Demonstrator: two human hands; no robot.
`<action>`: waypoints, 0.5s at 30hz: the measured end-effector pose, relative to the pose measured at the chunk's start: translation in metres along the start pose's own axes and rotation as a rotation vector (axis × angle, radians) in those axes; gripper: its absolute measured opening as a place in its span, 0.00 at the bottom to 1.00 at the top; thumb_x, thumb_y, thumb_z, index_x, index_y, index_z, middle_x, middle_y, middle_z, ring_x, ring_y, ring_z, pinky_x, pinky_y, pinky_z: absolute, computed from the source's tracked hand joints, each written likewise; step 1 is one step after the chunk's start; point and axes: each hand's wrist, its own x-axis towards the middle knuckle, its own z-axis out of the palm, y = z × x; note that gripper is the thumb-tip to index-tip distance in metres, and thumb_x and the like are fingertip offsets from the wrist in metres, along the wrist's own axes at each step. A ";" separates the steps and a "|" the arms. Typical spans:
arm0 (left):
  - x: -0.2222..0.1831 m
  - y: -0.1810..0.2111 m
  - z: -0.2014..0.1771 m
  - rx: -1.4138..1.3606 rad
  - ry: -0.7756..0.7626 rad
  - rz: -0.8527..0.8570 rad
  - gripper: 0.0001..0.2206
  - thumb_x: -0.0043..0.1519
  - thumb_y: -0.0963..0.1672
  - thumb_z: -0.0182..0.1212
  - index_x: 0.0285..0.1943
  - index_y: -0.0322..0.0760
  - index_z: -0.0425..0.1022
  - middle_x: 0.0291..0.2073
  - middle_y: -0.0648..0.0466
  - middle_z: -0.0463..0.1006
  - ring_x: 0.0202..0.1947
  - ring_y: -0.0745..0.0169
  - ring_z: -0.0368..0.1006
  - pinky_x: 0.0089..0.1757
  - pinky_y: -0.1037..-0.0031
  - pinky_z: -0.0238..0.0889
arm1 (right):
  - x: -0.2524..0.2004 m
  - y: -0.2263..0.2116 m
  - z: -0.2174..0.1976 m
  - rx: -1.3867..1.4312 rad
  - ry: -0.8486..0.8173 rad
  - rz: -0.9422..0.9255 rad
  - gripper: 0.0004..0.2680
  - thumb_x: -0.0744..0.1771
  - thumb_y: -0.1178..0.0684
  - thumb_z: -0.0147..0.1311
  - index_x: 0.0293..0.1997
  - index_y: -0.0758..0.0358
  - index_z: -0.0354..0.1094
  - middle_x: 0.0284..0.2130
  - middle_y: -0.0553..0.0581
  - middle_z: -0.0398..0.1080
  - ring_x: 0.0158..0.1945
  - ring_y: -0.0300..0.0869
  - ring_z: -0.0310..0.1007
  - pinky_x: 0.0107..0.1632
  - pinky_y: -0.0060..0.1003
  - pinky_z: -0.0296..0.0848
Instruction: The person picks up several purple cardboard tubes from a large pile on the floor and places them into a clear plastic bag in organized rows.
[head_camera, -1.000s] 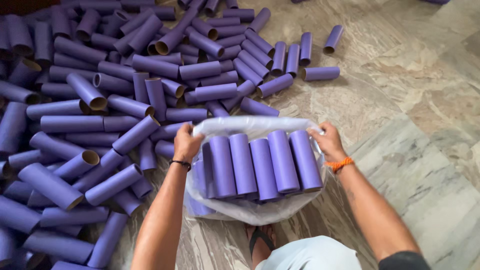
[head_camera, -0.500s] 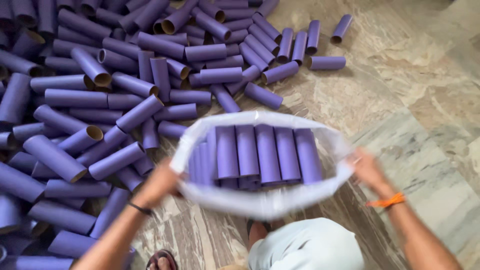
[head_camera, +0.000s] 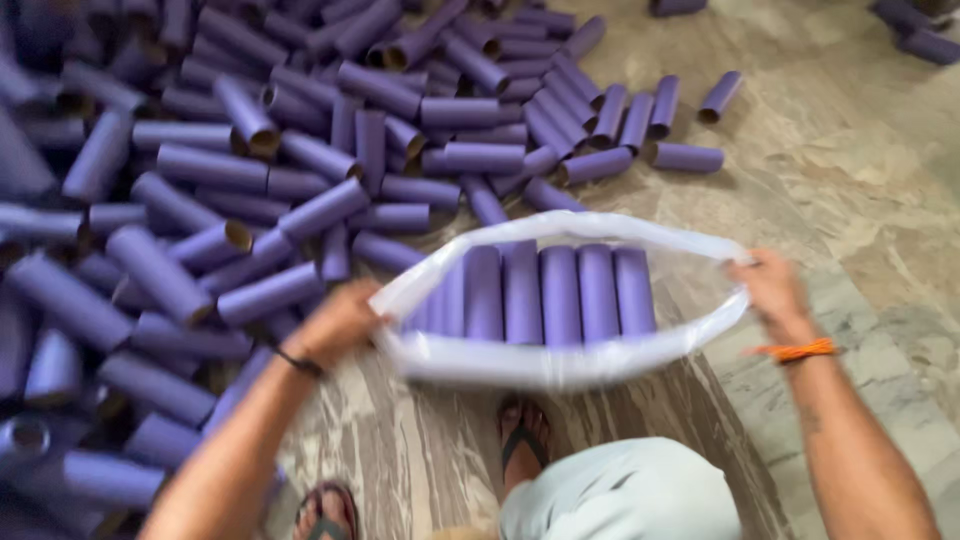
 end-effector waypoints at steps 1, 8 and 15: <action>0.000 0.007 -0.026 0.035 0.115 0.089 0.12 0.59 0.40 0.60 0.50 0.27 0.77 0.34 0.44 0.81 0.31 0.53 0.79 0.32 0.61 0.74 | -0.005 -0.006 -0.009 -0.076 0.046 -0.006 0.15 0.67 0.52 0.58 0.57 0.68 0.68 0.30 0.55 0.72 0.32 0.44 0.71 0.33 0.44 0.69; -0.005 0.015 0.025 -0.191 0.355 -0.074 0.15 0.62 0.49 0.58 0.52 0.36 0.75 0.32 0.51 0.74 0.28 0.56 0.76 0.28 0.56 0.74 | -0.095 -0.094 0.114 -0.537 0.268 -0.925 0.20 0.64 0.51 0.66 0.60 0.66 0.64 0.50 0.65 0.68 0.52 0.56 0.68 0.55 0.50 0.68; -0.031 0.026 0.057 -0.345 0.096 -0.072 0.18 0.61 0.46 0.55 0.60 0.40 0.66 0.34 0.52 0.76 0.28 0.56 0.77 0.27 0.57 0.76 | -0.193 -0.129 0.271 -1.022 -0.569 -1.192 0.27 0.55 0.41 0.67 0.60 0.55 0.69 0.62 0.69 0.62 0.49 0.56 0.67 0.47 0.52 0.65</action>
